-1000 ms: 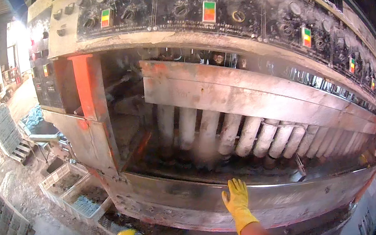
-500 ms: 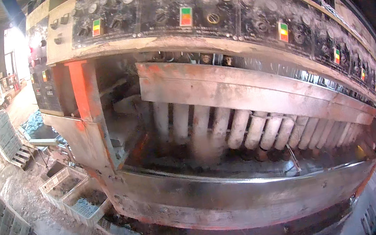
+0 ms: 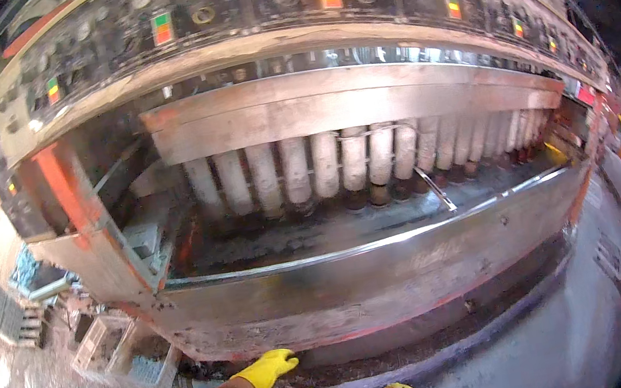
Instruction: The person operates a conveyor belt machine, placing small white rectangular tiles onto the moving belt and using a metal tool to arrange them. The person repeatedly moves between the conveyor and a nearby bin to retrieve more tiles.
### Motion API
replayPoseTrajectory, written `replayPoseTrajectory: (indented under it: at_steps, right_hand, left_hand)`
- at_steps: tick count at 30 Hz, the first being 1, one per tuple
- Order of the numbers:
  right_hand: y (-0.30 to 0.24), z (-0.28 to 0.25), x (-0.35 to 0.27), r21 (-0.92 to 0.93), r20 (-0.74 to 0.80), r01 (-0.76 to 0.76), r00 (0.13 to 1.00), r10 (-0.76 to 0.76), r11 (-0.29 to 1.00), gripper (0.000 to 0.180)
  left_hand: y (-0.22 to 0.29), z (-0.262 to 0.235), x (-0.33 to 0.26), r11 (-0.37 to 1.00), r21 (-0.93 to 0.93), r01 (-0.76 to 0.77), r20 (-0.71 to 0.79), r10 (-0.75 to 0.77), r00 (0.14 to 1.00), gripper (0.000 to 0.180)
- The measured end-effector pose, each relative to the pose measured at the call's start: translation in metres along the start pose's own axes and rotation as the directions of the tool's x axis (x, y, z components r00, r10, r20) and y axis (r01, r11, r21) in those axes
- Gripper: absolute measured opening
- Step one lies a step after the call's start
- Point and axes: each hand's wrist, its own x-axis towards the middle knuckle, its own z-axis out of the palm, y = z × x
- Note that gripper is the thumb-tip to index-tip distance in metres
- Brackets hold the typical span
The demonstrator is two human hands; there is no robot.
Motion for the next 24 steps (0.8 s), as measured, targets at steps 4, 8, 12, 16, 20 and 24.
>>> replayPoseTrajectory:
  at_steps: [4, 8, 12, 16, 20, 24]
  right_hand:
    - [-0.007, 0.003, -0.034, -0.230, 0.016, -0.103, 0.994, 0.110, 0.968, 0.063]
    - [0.052, -0.045, -0.090, -0.275, -0.158, -0.351, 0.935, 0.319, 0.895, 0.057]
    - [0.138, -0.065, -0.186, -0.177, -0.331, -0.642, 0.753, 0.569, 0.746, 0.050]
    - [0.195, -0.035, -0.288, -0.316, -0.357, -0.748, 0.664, 0.657, 0.584, 0.044]
    - [0.208, -0.003, -0.291, -0.715, -0.320, -0.443, 0.895, 0.311, 0.540, 0.039]
    - [0.206, 0.000, -0.203, 0.368, -0.638, -0.638, 0.356, 0.683, 0.676, 0.050]
  left_hand:
    - [0.021, 0.023, 0.017, 0.981, -0.052, -0.184, 0.143, 0.190, 0.971, 0.056]
    - [0.037, 0.028, 0.015, 0.985, -0.098, -0.144, 0.506, 0.174, 0.845, 0.055]
    - [-0.032, 0.047, 0.013, 0.991, -0.002, -0.133, 0.596, 0.108, 0.796, 0.049]
    - [-0.087, 0.066, 0.015, 0.995, 0.094, -0.043, 0.663, -0.031, 0.748, 0.044]
    - [-0.107, 0.088, 0.034, 0.979, 0.189, -0.079, 0.718, -0.083, 0.691, 0.039]
    - [-0.067, 0.111, 0.103, 0.929, 0.231, -0.288, 0.696, 0.049, 0.716, 0.033]
